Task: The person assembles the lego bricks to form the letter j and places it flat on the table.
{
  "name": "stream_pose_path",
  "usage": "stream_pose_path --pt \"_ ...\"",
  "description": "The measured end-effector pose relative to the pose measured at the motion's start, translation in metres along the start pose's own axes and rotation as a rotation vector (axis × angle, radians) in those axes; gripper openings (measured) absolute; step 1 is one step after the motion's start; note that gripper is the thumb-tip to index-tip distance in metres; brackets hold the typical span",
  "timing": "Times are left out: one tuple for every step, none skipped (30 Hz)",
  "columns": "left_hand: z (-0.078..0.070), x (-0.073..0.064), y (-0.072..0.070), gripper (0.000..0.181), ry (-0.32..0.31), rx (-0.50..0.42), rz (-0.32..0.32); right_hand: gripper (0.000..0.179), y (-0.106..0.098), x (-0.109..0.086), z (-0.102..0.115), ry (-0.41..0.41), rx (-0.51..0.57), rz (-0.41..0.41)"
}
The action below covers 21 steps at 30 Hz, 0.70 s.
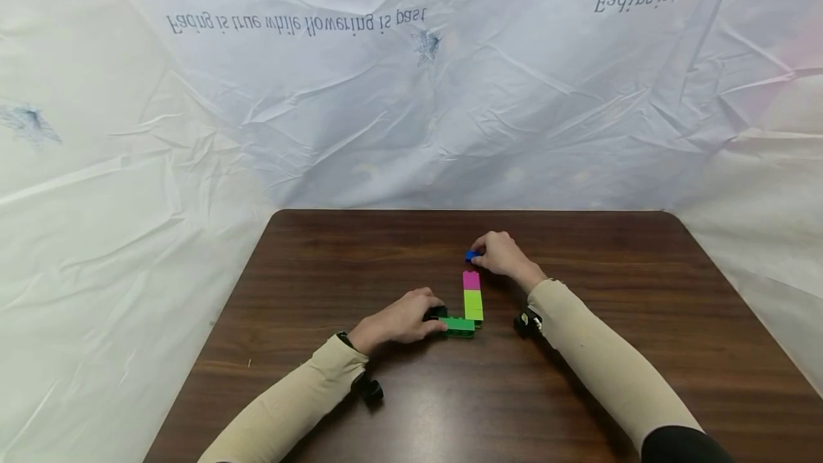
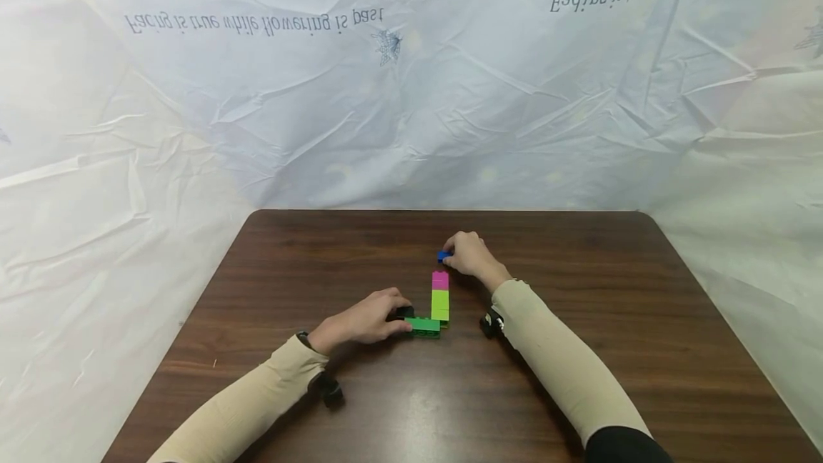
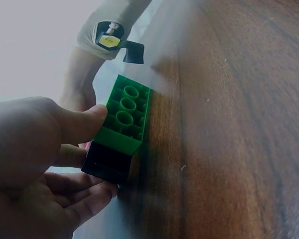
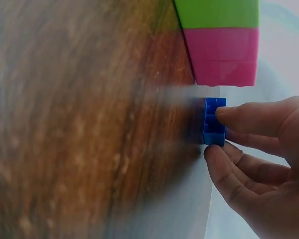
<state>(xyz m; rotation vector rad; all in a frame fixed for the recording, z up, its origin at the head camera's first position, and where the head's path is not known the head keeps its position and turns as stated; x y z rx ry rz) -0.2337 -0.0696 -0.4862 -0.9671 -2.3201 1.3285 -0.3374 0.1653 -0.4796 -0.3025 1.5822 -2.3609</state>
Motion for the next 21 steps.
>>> stream_pose_path --pt "0.0 0.0 -0.0001 0.043 0.0 -0.001 0.001 0.025 -0.0001 -0.0002 0.0008 -0.003 0.002 0.001" --pt "0.0 0.0 -0.0002 0.043 0.0 -0.001 0.001 0.025 -0.0002 -0.0002 0.0016 -0.006 0.004 0.001" --pt "0.0001 0.0001 -0.0003 0.043 0.001 0.0 0.001 0.025 -0.0001 -0.0001 0.0019 -0.009 0.006 0.002" --pt "0.0001 0.0002 -0.0005 0.043 0.002 0.0 0.0 0.025 0.0001 0.0001 0.0023 -0.012 0.006 0.003" --pt "0.0002 0.0004 -0.0007 0.043 0.004 0.001 -0.001 0.025 0.0004 0.0003 0.0024 -0.015 0.005 0.004" --pt "0.0003 0.0005 -0.0009 0.043 0.006 0.003 -0.002 0.025 0.0008 0.0008 0.0025 -0.014 0.009 0.004" --pt "0.0005 0.0007 -0.0011 0.043 0.008 0.003 -0.002 0.025 0.0013 0.0014 0.0026 -0.013 0.01 0.006" --pt "0.0007 0.0009 -0.0013 0.043 0.01 0.004 -0.002 0.026 0.0019 0.0019 0.0027 -0.014 0.012 0.009" --pt "0.0011 0.0013 -0.0011 0.043 0.011 0.002 -0.003 0.026 0.0024 0.002 0.0029 -0.015 0.015 0.013" --pt "0.0013 0.0015 -0.001 0.043 0.012 0.0 -0.004 0.026 0.0029 0.0022 0.0032 -0.012 0.018 0.017" --pt "0.0016 0.0015 -0.0007 0.043 0.01 0.0 -0.003 0.026 0.0034 0.0022 0.0037 -0.012 0.022 0.021" --pt "0.002 0.0015 -0.0003 0.043 0.007 -0.001 -0.004 0.026 0.004 0.0021 0.0042 -0.011 0.026 0.025" --pt "0.0024 0.0014 0.0 0.043 0.004 -0.002 -0.005 0.026 0.0046 0.0021 0.0049 -0.012 0.029 0.029" --pt "0.0027 0.0013 0.0003 0.043 -0.002 -0.005 -0.005 0.026 0.005 0.002 0.0056 -0.013 0.033 0.032" --pt "0.0031 0.0012 0.0008 0.042 -0.008 -0.007 -0.005 0.026 0.0054 0.002 0.0063 -0.016 0.035 0.032" --pt "0.0032 0.0009 0.001 0.042 -0.013 -0.01 -0.005 0.026 0.0058 0.0022 0.0071 -0.016 0.034 0.034" --pt "0.0036 0.001 0.0012 0.042 -0.016 -0.011 -0.007 0.027 0.006 0.0022 0.0077 -0.017 0.033 0.034" --pt "0.0038 0.0011 0.0013 0.042 -0.018 -0.013 -0.008 0.027 0.0061 0.0024 0.0081 -0.018 0.03 0.035" --pt "0.0039 0.0013 0.0014 0.042 -0.018 -0.014 -0.008 0.027 0.0061 0.0025 0.0082 -0.018 0.028 0.034" --pt "0.0039 0.0015 0.0013 0.042 -0.017 -0.015 -0.01 0.028 0.006 0.0026 0.0083 -0.018 0.024 0.034" --pt "0.0039 0.0018 0.0013 0.042 -0.013 -0.014 -0.012 0.028 0.0058 0.0027 0.0082 -0.018 0.023 0.034"
Point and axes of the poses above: each hand's wrist, its own x-axis towards the middle knuckle, its own y-axis out of the palm, z = x × y, the point moved 1 cm from there along x, towards the middle knuckle, and after that the axes turned 5 degrees about -x, right-handed, at the moved point
